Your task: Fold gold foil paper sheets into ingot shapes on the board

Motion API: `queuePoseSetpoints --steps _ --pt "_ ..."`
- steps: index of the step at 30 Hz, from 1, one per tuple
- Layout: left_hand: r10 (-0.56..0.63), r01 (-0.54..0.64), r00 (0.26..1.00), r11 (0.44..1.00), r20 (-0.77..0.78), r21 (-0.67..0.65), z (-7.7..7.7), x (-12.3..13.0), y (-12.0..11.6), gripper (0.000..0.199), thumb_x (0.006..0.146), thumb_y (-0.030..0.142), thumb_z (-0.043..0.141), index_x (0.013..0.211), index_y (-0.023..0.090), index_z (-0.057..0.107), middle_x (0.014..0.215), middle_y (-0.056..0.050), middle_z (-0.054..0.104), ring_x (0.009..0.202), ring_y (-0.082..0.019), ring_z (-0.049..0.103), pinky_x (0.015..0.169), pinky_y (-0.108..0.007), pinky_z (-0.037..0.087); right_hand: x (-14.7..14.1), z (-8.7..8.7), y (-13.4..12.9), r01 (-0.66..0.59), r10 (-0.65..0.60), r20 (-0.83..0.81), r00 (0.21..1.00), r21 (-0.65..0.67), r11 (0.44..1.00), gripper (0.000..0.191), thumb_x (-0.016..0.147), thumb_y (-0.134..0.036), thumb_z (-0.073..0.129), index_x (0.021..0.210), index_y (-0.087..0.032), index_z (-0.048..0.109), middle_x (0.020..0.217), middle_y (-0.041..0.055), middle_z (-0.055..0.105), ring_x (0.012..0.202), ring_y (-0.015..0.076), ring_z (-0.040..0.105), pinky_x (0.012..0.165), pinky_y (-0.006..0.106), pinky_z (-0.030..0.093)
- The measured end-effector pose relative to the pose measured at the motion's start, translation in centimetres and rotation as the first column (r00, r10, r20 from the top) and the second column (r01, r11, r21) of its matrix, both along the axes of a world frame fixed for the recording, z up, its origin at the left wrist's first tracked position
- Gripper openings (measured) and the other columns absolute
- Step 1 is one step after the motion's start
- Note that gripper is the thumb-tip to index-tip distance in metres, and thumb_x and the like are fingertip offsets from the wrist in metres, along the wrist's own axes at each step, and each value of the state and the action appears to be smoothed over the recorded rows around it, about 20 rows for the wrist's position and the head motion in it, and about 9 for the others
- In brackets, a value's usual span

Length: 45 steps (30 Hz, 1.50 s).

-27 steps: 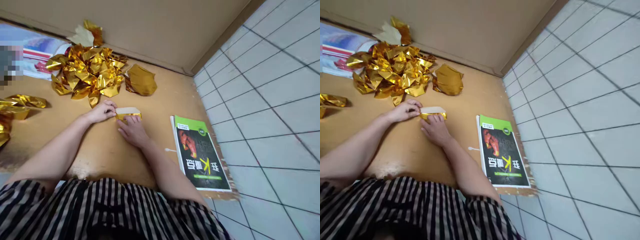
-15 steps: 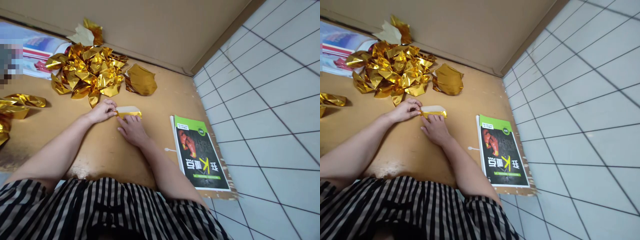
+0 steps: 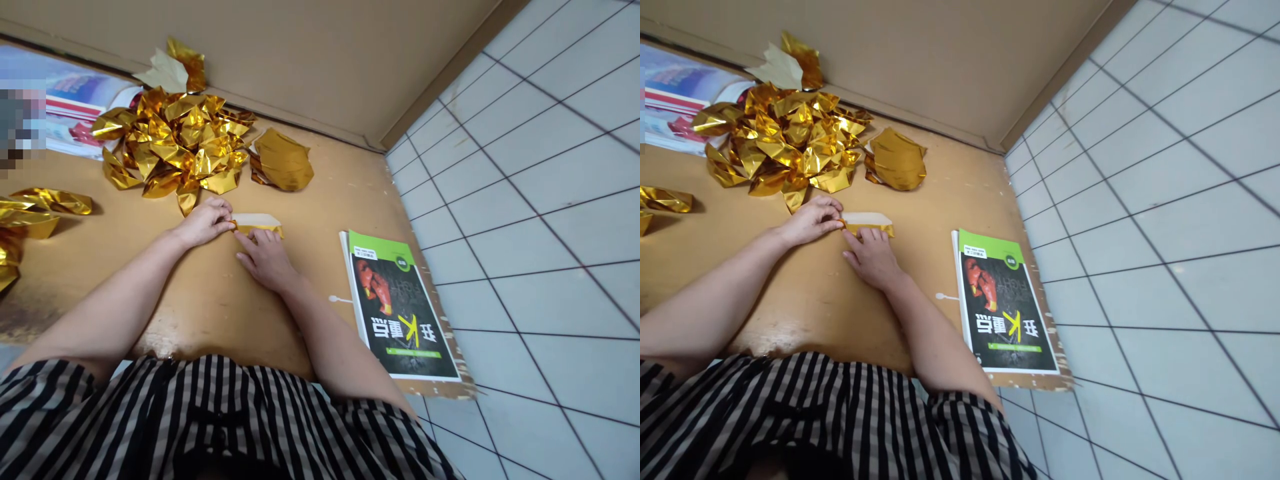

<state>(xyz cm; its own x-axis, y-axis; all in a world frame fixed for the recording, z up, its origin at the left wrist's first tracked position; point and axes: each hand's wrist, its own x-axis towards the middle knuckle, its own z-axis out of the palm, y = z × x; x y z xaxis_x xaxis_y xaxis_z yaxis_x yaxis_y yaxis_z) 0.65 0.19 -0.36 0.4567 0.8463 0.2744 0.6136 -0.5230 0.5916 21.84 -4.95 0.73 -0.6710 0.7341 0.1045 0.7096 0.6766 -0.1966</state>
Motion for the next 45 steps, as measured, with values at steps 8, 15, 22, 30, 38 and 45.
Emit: queuePoseSetpoints --steps 8,15,22,30,38,45 --pt "-0.001 0.002 0.999 1.000 0.040 -0.025 -0.15 -0.27 0.02 0.016 0.082 0.032 0.059 0.071 0.020 0.062 0.099 -0.003 0.063 0.098 -0.021 0.056 0.089 -0.038 0.046 0.20 -0.35 0.38 0.032 -0.036 -0.085 0.996 -0.056 0.998 0.039 0.094 -0.034 0.041 0.123 -0.016 0.060 0.110 0.0133 0.057 0.102 0.0272 0.047 0.090 0.044 0.039" --pt "0.025 -0.026 1.000 1.000 0.017 0.018 -0.06 0.26 0.12 0.020 0.081 0.032 0.063 0.066 0.019 0.056 0.093 -0.003 0.062 0.093 -0.021 0.056 0.086 -0.038 0.046 0.38 -0.54 0.31 0.038 -0.046 -0.148 0.988 -0.054 0.998 0.038 0.094 -0.033 0.039 0.121 -0.017 0.061 0.111 0.0132 0.058 0.102 0.0274 0.047 0.092 0.045 0.038" --pt "0.084 -0.084 0.996 0.996 0.023 -0.001 -0.21 0.39 0.30 0.023 0.076 0.033 0.070 0.066 0.019 0.055 0.090 -0.003 0.061 0.091 -0.021 0.056 0.084 -0.037 0.047 0.08 0.15 0.13 -0.015 0.015 -0.037 0.999 -0.016 1.000 0.042 0.095 -0.029 0.038 0.131 -0.016 0.055 0.108 0.0140 0.057 0.098 0.0271 0.045 0.089 0.044 0.038" --pt "0.129 -0.127 0.991 0.991 0.044 -0.038 -0.48 0.59 0.42 0.022 0.073 0.034 0.073 0.066 0.019 0.057 0.087 -0.002 0.060 0.091 -0.022 0.056 0.083 -0.038 0.048 -0.04 0.21 0.08 -0.012 0.012 -0.010 1.000 -0.001 1.000 0.040 0.096 -0.032 0.038 0.129 -0.018 0.057 0.107 0.0133 0.054 0.098 0.0265 0.043 0.087 0.042 0.037" --pt "0.208 -0.207 0.977 0.978 0.045 -0.019 -0.24 0.49 0.49 0.015 0.075 0.025 0.069 0.066 0.019 0.058 0.090 -0.003 0.061 0.094 -0.022 0.055 0.088 -0.037 0.047 -0.11 0.31 0.03 -0.016 0.016 0.013 1.000 0.000 1.000 0.041 0.096 -0.032 0.039 0.126 -0.014 0.059 0.108 0.0144 0.055 0.098 0.0266 0.044 0.089 0.042 0.038" --pt "0.233 -0.233 0.972 0.972 0.006 0.034 -0.14 0.53 0.23 0.011 0.075 0.020 0.068 0.068 0.020 0.059 0.089 -0.003 0.061 0.094 -0.022 0.055 0.088 -0.038 0.048 0.05 0.25 -0.01 -0.016 0.016 -0.011 1.000 0.002 1.000 0.039 0.095 -0.032 0.040 0.125 -0.016 0.060 0.109 0.0141 0.056 0.099 0.0267 0.045 0.088 0.043 0.038"
